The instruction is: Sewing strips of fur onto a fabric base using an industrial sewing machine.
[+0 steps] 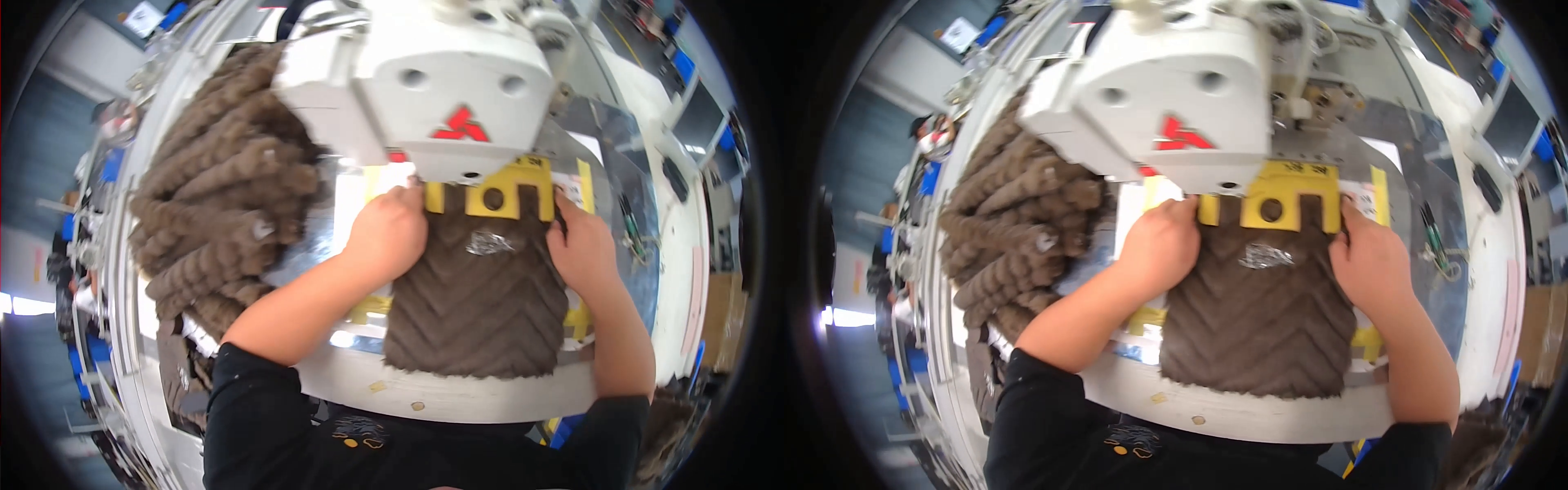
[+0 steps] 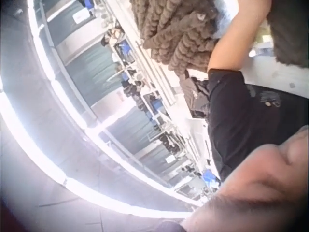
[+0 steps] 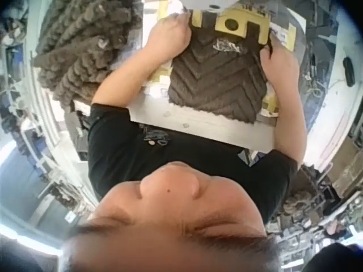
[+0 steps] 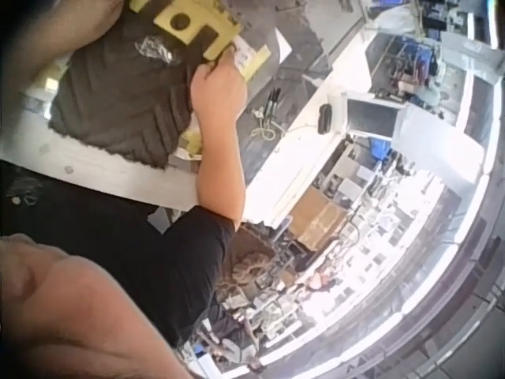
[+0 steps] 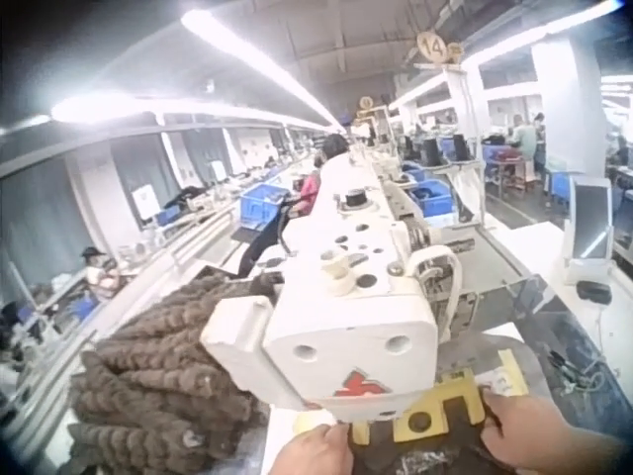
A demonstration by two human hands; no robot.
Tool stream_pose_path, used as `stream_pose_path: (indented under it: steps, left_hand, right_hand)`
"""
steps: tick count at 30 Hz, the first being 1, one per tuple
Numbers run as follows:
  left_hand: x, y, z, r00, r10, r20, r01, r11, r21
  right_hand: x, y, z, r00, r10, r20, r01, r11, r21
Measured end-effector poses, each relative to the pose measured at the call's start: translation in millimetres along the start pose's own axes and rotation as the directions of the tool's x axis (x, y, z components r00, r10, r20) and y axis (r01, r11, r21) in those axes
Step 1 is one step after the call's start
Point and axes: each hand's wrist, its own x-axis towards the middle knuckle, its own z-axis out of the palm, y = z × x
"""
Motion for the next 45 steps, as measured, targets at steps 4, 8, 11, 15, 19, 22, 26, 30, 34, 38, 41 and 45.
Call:
stream_pose_path:
  steps: [4, 8, 11, 15, 19, 22, 26, 30, 34, 38, 41, 45]
  left_hand:
    - [-17.5, 25.3, -38.4, 0.989, -0.026, 0.148, -0.004, 0.981, 0.194]
    - [-53.0, 16.1, -90.1, 0.994, -0.002, 0.108, -0.038, 0.93, 0.366]
    - [-65.7, -2.9, -130.9, 0.974, -0.204, -0.098, 0.226, 0.879, 0.419]
    - [-94.8, -63.8, -167.3, 0.914, -0.372, -0.164, 0.397, 0.73, 0.557]
    - [-90.5, -58.6, -176.9, 0.933, -0.222, -0.284, 0.34, 0.801, 0.493]
    - [-71.7, -6.6, -187.1, 0.876, 0.065, -0.478, 0.11, 0.938, 0.329]
    - [-59.5, 13.9, -199.2, 0.958, 0.108, -0.264, 0.021, 0.897, 0.442]
    - [-59.6, -44.0, -150.2, 0.995, -0.098, 0.001, 0.078, 0.8, 0.595]
    - [-50.4, -62.5, -124.5, 0.985, -0.166, 0.046, 0.107, 0.799, 0.591]
    - [-36.9, -63.9, -119.1, 0.985, -0.114, 0.13, 0.001, 0.755, 0.656]
    - [-23.6, -65.8, -118.6, 0.968, -0.157, 0.198, -0.014, 0.75, 0.661]
    - [-21.1, 37.2, -181.2, 0.933, 0.236, -0.27, -0.092, 0.886, 0.455]
  right_hand:
    - [-4.1, 6.6, 3.3, 0.999, -0.01, -0.033, 0.011, 1.0, 0.022]
    - [-4.7, 3.8, -2.5, 1.0, 0.012, -0.01, -0.011, 0.997, 0.079]
    - [-7.1, 4.9, -6.6, 0.999, 0.033, -0.011, -0.032, 0.997, 0.066]
    - [-4.0, 2.5, -2.0, 0.999, -0.018, -0.05, 0.017, 1.0, -0.021]
    - [-7.2, -4.0, -5.3, 0.999, 0.037, -0.032, -0.038, 0.999, -0.002]
    - [-11.3, -2.6, -3.2, 0.987, -0.043, -0.152, 0.043, 0.999, -0.005]
    - [-22.7, -32.7, -35.4, 0.962, -0.082, -0.259, 0.105, 0.991, 0.077]
    - [-29.0, -50.1, -62.0, 0.985, -0.105, -0.137, 0.141, 0.946, 0.293]
    - [-30.1, -74.1, -78.3, 0.978, -0.204, -0.035, 0.204, 0.923, 0.327]
    - [-30.4, -87.4, -89.7, 0.963, -0.268, -0.034, 0.261, 0.891, 0.373]
    - [-34.5, -85.5, -92.3, 0.958, -0.27, -0.098, 0.287, 0.878, 0.382]
    - [-46.8, -77.6, -99.1, 0.955, -0.273, -0.116, 0.297, 0.897, 0.329]
